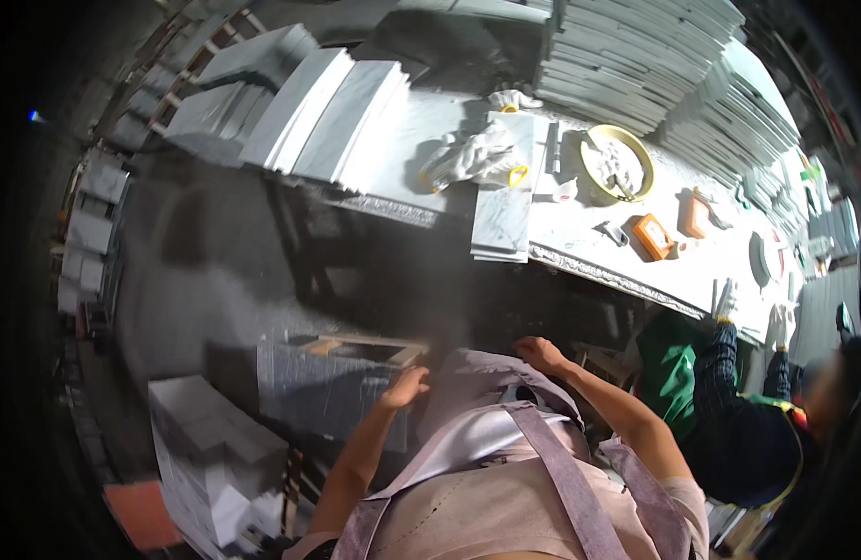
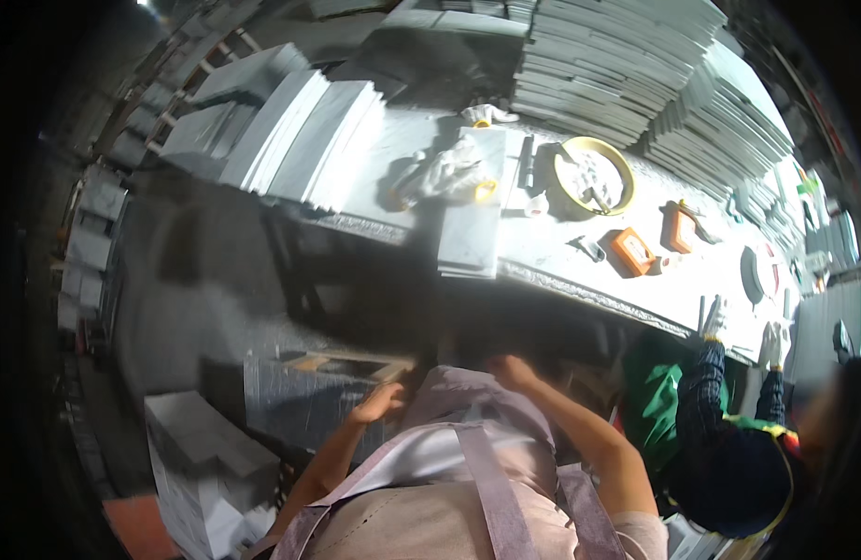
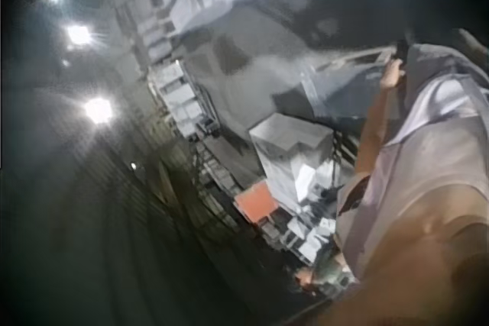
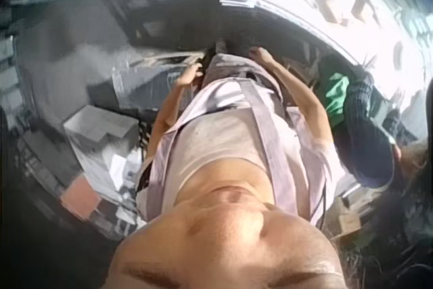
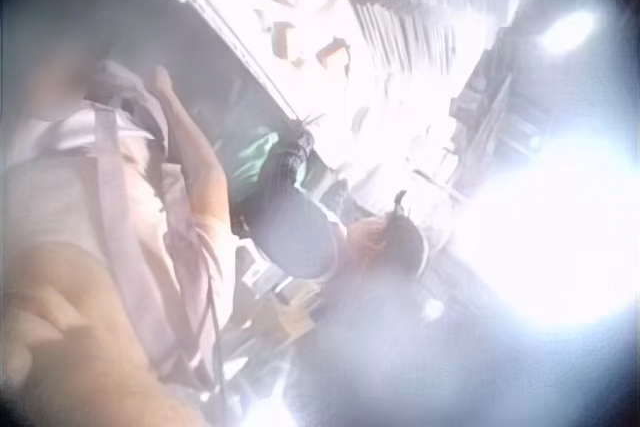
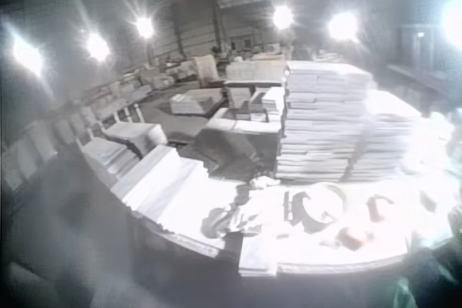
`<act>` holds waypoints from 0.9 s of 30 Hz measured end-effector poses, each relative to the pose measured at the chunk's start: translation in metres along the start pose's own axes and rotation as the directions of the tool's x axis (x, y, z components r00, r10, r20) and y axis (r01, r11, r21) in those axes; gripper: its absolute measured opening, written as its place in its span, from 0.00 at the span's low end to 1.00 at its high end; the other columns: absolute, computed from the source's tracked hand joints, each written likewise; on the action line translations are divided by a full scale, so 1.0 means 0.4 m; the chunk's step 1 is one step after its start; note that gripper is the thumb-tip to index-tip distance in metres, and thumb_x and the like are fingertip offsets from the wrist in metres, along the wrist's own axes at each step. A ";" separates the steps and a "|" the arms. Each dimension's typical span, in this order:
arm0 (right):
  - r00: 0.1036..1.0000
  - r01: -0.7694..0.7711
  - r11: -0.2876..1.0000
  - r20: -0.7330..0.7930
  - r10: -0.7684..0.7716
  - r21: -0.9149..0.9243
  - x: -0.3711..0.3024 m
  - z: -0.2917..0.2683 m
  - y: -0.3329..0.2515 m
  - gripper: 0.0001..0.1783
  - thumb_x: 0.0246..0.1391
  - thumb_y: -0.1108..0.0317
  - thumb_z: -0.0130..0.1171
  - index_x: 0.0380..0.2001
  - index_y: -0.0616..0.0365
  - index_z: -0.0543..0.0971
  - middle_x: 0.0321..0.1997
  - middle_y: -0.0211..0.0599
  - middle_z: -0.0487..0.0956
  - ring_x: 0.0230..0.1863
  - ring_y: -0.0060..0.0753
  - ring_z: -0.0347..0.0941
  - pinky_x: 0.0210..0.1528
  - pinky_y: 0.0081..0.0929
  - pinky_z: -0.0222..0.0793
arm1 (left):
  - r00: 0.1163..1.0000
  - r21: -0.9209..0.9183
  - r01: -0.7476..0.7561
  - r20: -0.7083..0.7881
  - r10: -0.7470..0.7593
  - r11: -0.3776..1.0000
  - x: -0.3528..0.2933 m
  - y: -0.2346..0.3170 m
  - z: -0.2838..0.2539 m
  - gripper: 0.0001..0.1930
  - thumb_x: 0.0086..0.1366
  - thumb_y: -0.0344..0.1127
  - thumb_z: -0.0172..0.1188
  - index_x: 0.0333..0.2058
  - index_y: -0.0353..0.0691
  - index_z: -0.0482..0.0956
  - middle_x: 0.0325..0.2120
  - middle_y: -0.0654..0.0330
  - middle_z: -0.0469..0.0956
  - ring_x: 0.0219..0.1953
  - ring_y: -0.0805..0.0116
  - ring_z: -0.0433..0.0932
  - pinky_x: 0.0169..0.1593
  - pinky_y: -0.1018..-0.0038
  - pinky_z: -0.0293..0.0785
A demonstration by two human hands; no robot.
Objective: The person applies adhesive from a small bottle onto a white rectangular tile and spreads it with a metal scraper. They repeat this process on multiple tiles, occasionally wiping the scraper and adjusting the tile position.
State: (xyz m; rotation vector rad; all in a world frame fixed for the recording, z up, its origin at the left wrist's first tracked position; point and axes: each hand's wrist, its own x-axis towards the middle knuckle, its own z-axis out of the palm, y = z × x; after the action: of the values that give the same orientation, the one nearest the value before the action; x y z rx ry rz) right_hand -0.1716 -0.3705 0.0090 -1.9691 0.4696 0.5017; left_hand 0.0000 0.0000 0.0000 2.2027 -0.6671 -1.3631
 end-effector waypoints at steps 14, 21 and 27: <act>0.942 0.330 0.944 0.073 -0.328 -0.004 0.059 -0.163 -0.645 0.16 0.69 0.64 0.53 0.55 0.49 0.83 0.55 0.42 0.82 0.55 0.50 0.79 0.58 0.41 0.76 | 0.981 0.597 -0.117 0.196 -0.003 0.794 0.185 -0.438 -0.076 0.37 0.49 0.55 0.79 0.55 0.49 0.77 0.55 0.55 0.77 0.62 0.50 0.72 0.67 0.52 0.62; 0.941 -0.126 0.822 -0.197 0.277 0.555 -0.057 -0.052 -0.394 0.16 0.69 0.69 0.57 0.57 0.59 0.81 0.47 0.39 0.87 0.43 0.27 0.83 0.47 0.28 0.78 | 0.918 0.544 -0.272 0.394 0.045 0.794 0.204 -0.413 -0.138 0.31 0.54 0.57 0.75 0.50 0.40 0.81 0.48 0.47 0.82 0.53 0.41 0.80 0.54 0.52 0.77; 0.885 -0.339 0.829 -0.148 0.441 0.445 -0.294 0.001 -0.199 0.14 0.70 0.70 0.56 0.54 0.62 0.82 0.45 0.37 0.85 0.44 0.28 0.80 0.50 0.29 0.76 | 0.912 0.525 -0.043 0.368 -0.181 0.850 0.239 -0.343 -0.140 0.36 0.48 0.60 0.80 0.46 0.36 0.84 0.49 0.44 0.83 0.56 0.44 0.79 0.58 0.53 0.77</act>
State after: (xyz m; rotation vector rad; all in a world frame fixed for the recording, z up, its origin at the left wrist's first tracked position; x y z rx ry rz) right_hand -0.2283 -0.3244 0.1307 -1.5287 1.0690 0.3739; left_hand 0.1101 0.0545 -0.1265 2.3727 -1.2508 -1.8855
